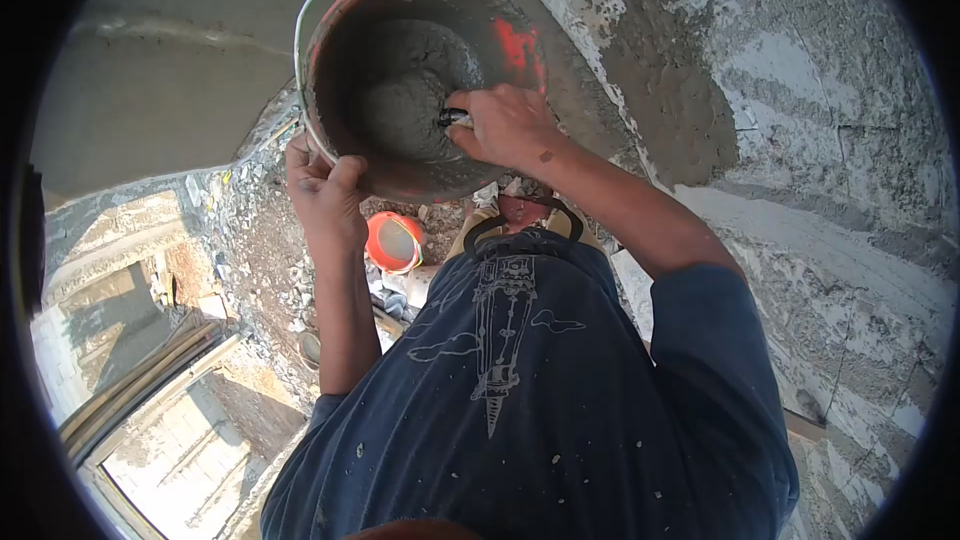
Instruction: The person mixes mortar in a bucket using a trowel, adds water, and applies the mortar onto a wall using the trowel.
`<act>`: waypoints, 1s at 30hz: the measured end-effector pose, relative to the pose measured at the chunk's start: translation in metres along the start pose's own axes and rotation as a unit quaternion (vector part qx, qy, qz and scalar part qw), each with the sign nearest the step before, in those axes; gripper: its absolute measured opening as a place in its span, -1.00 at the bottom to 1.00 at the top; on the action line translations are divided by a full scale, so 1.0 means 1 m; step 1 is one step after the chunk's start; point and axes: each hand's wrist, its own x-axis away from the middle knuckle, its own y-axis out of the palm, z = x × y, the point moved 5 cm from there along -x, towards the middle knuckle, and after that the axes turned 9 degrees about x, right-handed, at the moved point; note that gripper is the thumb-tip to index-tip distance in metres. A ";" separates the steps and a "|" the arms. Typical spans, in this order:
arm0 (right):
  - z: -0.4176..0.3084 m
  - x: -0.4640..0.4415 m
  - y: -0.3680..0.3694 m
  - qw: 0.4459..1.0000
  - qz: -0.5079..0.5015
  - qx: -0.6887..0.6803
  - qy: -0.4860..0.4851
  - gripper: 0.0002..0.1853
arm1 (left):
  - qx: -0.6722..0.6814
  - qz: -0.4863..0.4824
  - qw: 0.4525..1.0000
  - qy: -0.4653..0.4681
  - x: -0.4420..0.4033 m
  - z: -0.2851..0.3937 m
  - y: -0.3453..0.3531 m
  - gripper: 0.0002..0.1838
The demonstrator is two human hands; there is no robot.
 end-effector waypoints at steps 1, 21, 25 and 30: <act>-0.004 0.000 0.003 0.999 0.025 -0.042 0.000 -0.54 | 0.011 0.011 1.000 -0.021 -0.001 -0.003 -0.006 -0.63; 0.253 0.220 -0.179 0.920 0.201 -0.184 0.282 -0.46 | -0.064 0.139 0.971 -0.186 0.021 -0.080 -0.054 -0.51; 0.180 0.200 -0.163 0.966 0.153 0.053 0.203 -0.61 | -0.038 0.058 0.983 -0.170 0.010 -0.083 -0.012 -0.49; 0.118 0.108 -0.090 0.960 0.120 0.230 0.103 -0.70 | -0.008 -0.054 0.994 -0.096 -0.005 -0.068 0.048 -0.58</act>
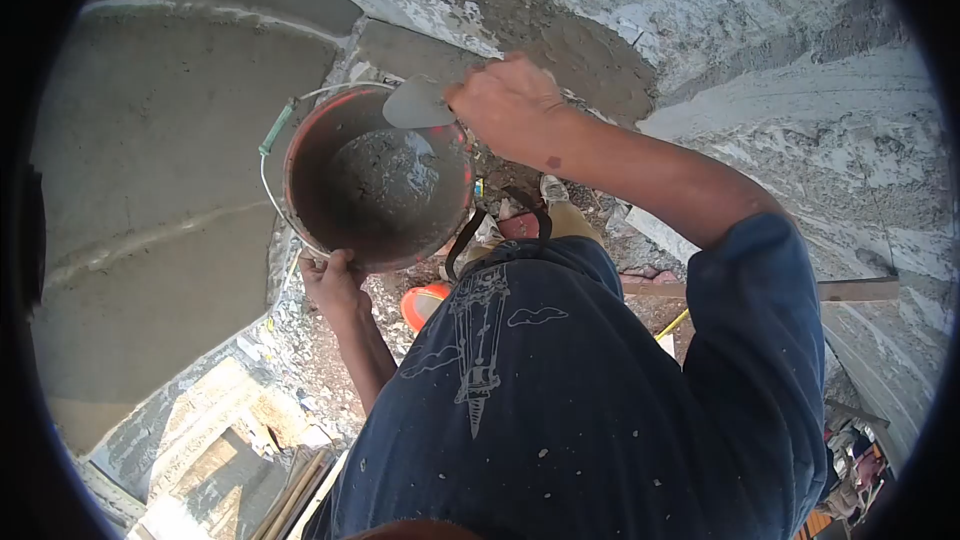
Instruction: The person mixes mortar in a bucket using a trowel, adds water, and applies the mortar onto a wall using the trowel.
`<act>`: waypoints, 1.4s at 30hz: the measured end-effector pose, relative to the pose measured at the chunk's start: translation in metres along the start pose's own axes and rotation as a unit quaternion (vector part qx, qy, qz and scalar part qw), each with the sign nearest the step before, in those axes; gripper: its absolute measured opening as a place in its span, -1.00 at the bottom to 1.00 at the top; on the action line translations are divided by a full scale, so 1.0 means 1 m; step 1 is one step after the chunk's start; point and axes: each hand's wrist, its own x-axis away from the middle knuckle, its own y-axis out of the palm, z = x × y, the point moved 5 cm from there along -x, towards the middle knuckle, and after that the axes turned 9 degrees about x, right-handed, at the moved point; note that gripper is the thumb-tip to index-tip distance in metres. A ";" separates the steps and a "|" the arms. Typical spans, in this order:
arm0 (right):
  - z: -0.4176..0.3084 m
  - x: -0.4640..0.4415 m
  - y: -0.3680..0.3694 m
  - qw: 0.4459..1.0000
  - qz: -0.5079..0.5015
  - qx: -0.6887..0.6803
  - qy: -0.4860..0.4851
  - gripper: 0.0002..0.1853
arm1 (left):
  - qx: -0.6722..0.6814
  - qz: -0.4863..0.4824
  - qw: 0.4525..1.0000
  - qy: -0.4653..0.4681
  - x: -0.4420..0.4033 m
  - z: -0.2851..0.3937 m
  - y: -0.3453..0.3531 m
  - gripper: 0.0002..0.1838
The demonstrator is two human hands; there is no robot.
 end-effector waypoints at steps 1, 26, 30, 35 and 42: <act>-0.022 -0.014 0.027 1.000 -0.020 0.007 -0.019 -0.72 | 0.003 -0.017 1.000 0.018 0.000 0.006 0.011 -0.62; -0.211 -0.057 0.103 0.898 -0.131 -0.392 -0.149 -0.57 | 0.015 0.195 0.981 -0.014 0.029 0.012 -0.117 -0.55; -0.205 -0.072 0.157 0.780 -0.225 -0.553 -0.187 -0.53 | -0.018 0.309 0.950 -0.036 0.053 -0.014 -0.168 -0.44; -0.088 -0.093 0.312 0.554 -0.428 -0.713 -0.029 -0.69 | -0.051 0.381 0.920 -0.069 0.066 -0.053 -0.193 -0.44; 0.150 -0.116 0.178 0.871 -0.050 -0.449 0.193 -0.48 | -0.075 0.382 0.910 -0.145 0.048 -0.083 -0.149 -0.54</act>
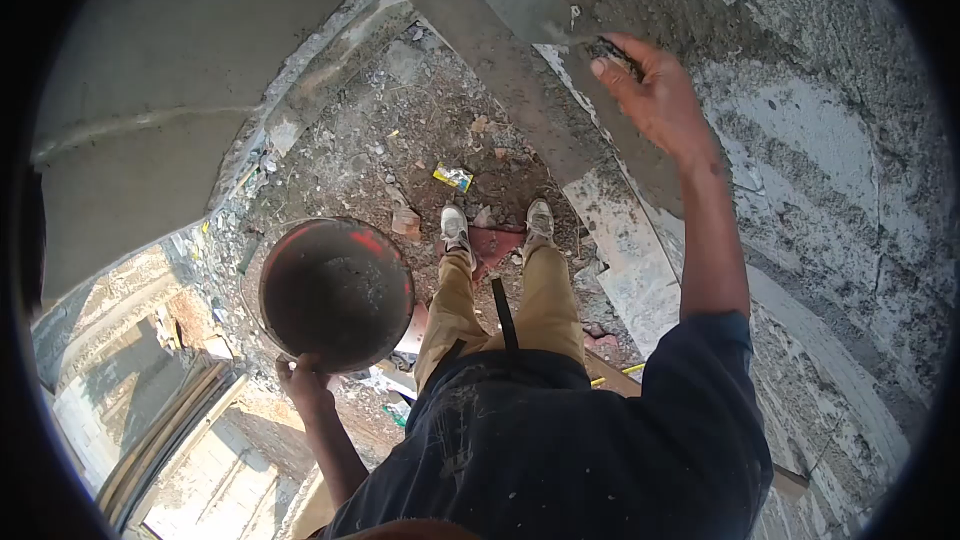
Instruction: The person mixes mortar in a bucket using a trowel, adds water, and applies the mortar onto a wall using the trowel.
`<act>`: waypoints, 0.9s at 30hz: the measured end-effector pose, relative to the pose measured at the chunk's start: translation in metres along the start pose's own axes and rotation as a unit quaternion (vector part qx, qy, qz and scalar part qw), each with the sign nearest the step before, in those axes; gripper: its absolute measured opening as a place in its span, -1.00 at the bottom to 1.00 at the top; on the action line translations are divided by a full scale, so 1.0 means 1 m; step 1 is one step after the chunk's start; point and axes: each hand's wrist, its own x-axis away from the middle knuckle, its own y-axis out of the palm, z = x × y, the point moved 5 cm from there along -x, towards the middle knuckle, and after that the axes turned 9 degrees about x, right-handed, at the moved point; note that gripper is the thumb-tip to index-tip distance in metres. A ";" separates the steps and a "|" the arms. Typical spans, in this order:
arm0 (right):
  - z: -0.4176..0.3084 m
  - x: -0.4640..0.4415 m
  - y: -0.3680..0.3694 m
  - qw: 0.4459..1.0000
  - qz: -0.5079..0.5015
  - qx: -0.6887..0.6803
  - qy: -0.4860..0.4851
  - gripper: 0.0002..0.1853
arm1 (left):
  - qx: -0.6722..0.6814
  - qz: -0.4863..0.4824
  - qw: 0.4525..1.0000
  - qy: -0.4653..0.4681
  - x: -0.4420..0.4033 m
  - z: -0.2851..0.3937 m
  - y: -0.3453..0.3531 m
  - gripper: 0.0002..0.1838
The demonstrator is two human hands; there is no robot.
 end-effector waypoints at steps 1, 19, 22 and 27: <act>-0.030 0.027 -0.004 0.999 -0.014 0.047 -0.023 -0.49 | 0.017 -0.041 0.999 0.002 -0.008 -0.007 0.003 -0.56; -0.202 0.143 0.098 0.873 0.040 0.366 -0.319 -0.65 | 0.014 -0.406 0.836 0.368 0.081 0.136 0.209 -0.82; -0.193 0.106 0.092 0.874 0.005 0.433 -0.222 -0.71 | 0.108 -0.412 0.861 0.278 0.074 0.156 0.201 -0.82; -0.225 0.133 0.102 0.844 0.052 0.416 -0.334 -0.75 | 0.174 -0.407 0.835 0.326 0.070 0.191 0.185 -0.84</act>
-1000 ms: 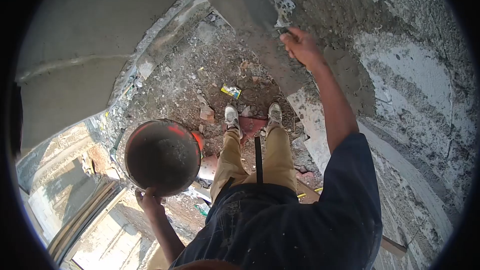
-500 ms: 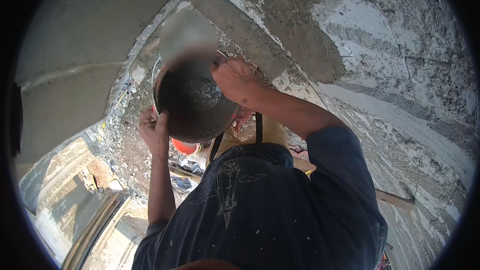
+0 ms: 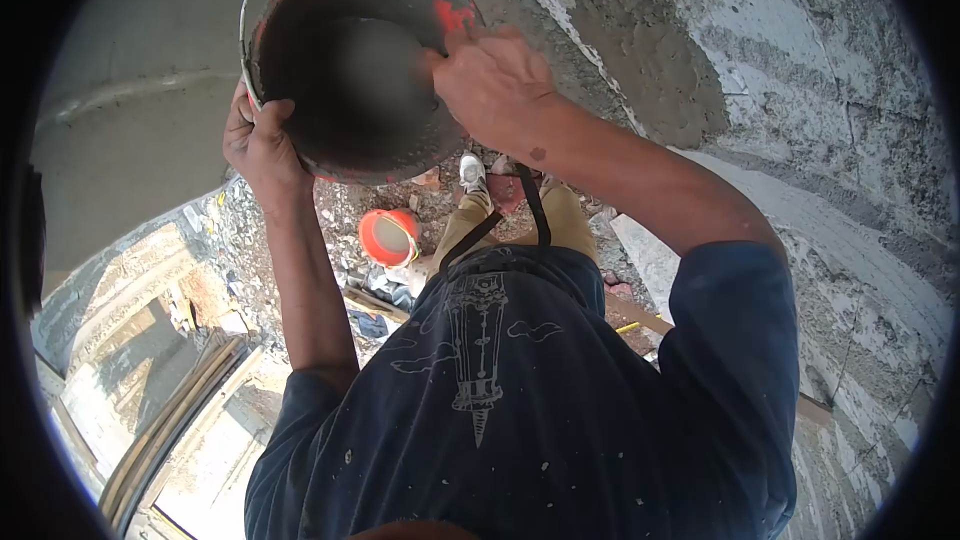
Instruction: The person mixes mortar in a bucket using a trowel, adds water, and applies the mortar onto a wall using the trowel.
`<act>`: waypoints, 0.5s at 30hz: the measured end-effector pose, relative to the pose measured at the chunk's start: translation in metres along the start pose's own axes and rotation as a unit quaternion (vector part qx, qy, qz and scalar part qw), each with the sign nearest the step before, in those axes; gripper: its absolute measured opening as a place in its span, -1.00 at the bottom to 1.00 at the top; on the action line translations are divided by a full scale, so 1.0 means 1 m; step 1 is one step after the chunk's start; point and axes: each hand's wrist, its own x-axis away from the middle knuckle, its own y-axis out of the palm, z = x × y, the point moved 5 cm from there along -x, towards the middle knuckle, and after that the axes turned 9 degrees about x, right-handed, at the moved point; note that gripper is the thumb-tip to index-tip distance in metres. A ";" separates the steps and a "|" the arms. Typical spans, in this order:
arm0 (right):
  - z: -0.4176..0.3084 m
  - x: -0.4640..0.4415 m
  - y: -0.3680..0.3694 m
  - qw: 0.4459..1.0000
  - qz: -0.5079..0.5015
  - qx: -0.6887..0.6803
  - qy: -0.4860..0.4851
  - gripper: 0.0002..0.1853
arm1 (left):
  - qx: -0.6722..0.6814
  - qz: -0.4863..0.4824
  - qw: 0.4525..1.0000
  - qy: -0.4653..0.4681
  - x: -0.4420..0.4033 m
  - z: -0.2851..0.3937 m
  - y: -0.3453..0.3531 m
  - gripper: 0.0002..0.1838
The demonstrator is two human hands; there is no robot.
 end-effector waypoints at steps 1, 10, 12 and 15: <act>0.005 -0.002 -0.023 0.998 0.056 -0.007 -0.003 -0.77 | 0.004 -0.003 1.000 0.012 0.000 0.012 -0.002 -0.83; -0.053 -0.035 0.023 0.966 -0.192 -0.165 -0.056 -0.57 | 0.004 -0.028 0.996 0.083 0.024 0.073 -0.023 -0.78; -0.086 -0.036 0.030 0.951 -0.205 -0.228 -0.039 -0.55 | 0.021 0.004 0.998 0.054 0.030 0.077 -0.040 -0.81; -0.127 -0.041 0.033 0.934 -0.204 -0.291 -0.043 -0.54 | 0.020 0.078 0.997 0.017 0.044 0.071 -0.087 -0.88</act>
